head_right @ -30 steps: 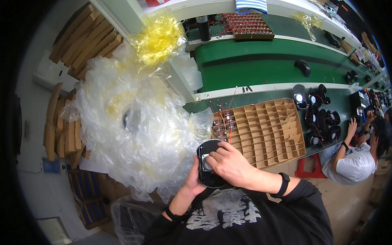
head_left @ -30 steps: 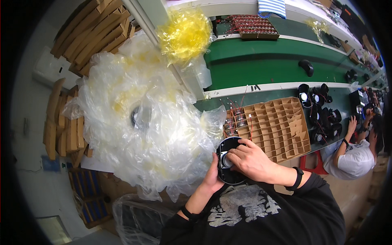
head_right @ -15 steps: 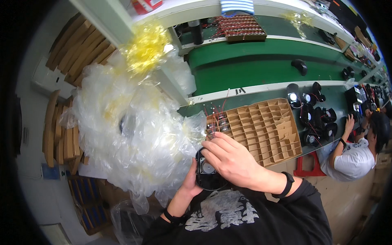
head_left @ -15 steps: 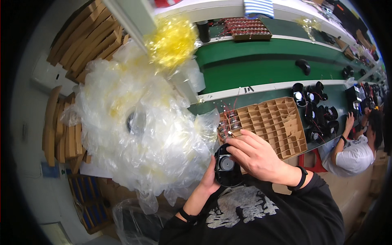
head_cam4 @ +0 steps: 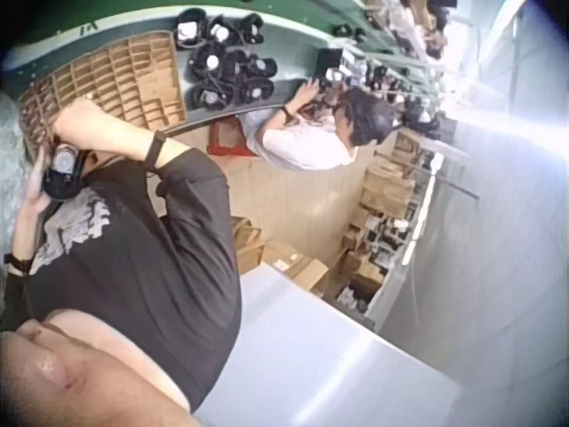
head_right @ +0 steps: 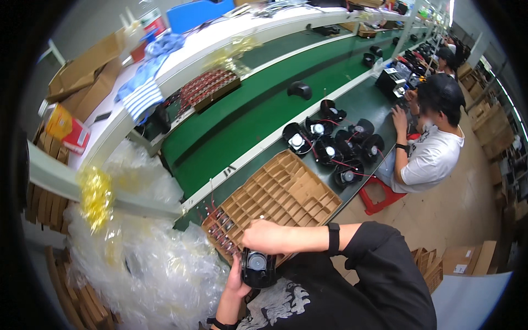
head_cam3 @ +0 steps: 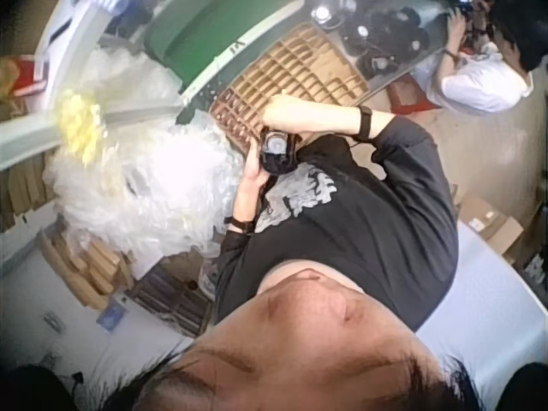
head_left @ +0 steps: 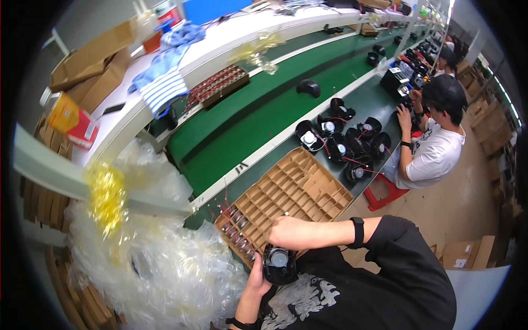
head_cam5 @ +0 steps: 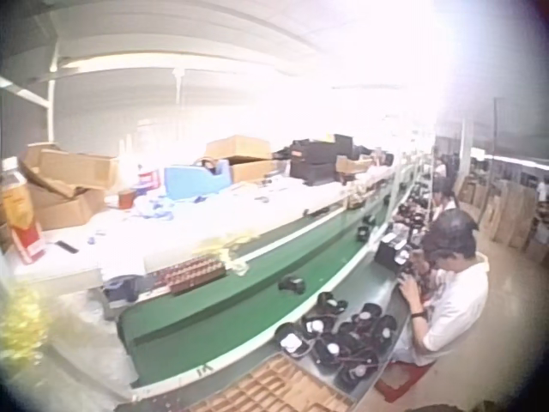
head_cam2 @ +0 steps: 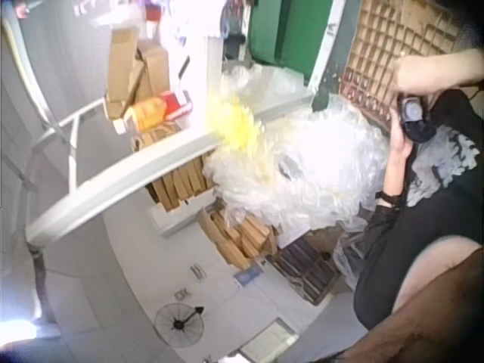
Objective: The recorder assembles and organizes black plastic hemispherical components at an industrial workstation.
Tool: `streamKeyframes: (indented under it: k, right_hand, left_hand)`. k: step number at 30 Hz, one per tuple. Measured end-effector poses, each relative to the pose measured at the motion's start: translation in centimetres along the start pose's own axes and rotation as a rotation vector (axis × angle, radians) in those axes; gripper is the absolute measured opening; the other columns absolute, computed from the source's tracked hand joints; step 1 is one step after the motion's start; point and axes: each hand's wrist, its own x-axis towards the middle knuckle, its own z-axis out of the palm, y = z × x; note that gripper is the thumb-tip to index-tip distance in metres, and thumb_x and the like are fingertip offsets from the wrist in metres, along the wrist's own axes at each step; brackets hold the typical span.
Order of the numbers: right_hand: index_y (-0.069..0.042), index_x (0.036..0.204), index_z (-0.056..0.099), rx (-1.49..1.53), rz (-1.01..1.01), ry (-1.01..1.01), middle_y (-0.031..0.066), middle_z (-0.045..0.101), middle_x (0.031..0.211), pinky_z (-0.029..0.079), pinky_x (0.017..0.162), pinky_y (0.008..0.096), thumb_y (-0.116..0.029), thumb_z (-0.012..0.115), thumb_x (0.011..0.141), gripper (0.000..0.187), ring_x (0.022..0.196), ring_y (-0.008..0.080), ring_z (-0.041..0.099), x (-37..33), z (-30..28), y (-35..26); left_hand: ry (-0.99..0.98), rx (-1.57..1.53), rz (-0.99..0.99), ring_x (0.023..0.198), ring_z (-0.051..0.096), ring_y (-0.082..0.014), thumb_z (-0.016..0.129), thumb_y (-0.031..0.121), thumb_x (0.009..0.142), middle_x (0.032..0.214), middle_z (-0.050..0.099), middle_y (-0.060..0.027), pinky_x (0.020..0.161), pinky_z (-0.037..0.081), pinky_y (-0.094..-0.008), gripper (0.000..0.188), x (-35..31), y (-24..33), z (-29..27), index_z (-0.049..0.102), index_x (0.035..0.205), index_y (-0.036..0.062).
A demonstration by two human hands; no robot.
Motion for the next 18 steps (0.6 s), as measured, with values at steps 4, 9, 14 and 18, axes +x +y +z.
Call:
streamKeyframes:
  k: [4,9,14,18]
  right_hand:
    - [0.004,0.079,0.064,0.495,0.315,0.059,0.0201,0.063,0.07,0.052,0.061,0.0406,-0.024,0.067,0.076,0.028,0.068,0.0347,0.064,-4.5,-0.4,8.3]
    - [0.003,0.084,0.065,0.643,0.688,0.485,0.0124,0.062,0.064,0.047,0.057,0.0346,-0.023,0.072,0.076,0.028,0.06,0.0181,0.06,-13.6,-1.3,21.5]
    - [0.001,0.073,0.064,0.721,1.216,0.834,0.0008,0.056,0.059,0.039,0.05,0.0287,-0.02,0.07,0.08,0.023,0.054,0.0086,0.048,-20.3,-2.6,34.7]
    - [0.004,0.075,0.068,0.563,1.414,1.088,0.0077,0.063,0.061,0.045,0.051,0.03,-0.022,0.072,0.077,0.026,0.053,0.0121,0.057,-26.0,1.6,47.2]
  left_hand:
    - [-0.145,-0.019,-0.006,0.128,0.037,-0.0381,0.025,0.066,0.088,0.142,0.032,-0.0183,0.099,0.036,-0.0578,0.08,1.8,1.5,3.0,0.019,0.143,0.0086]
    - [-0.077,0.072,0.107,0.125,0.039,-0.041,0.027,0.065,0.089,0.14,0.033,-0.0239,0.101,0.035,-0.0543,0.08,2.9,2.2,2.7,0.023,0.14,0.0041]
    - [0.169,0.022,0.299,0.114,0.05,-0.0324,0.034,0.054,0.093,0.128,0.049,-0.0198,0.097,0.04,-0.0467,0.062,2.6,2.1,0.6,0.041,0.13,0.0044]
    - [0.424,0.146,0.477,0.113,0.049,-0.0302,0.04,0.047,0.094,0.126,0.049,-0.0155,0.095,0.039,-0.0433,0.055,0.6,3.5,-1.0,0.041,0.127,0.0031]
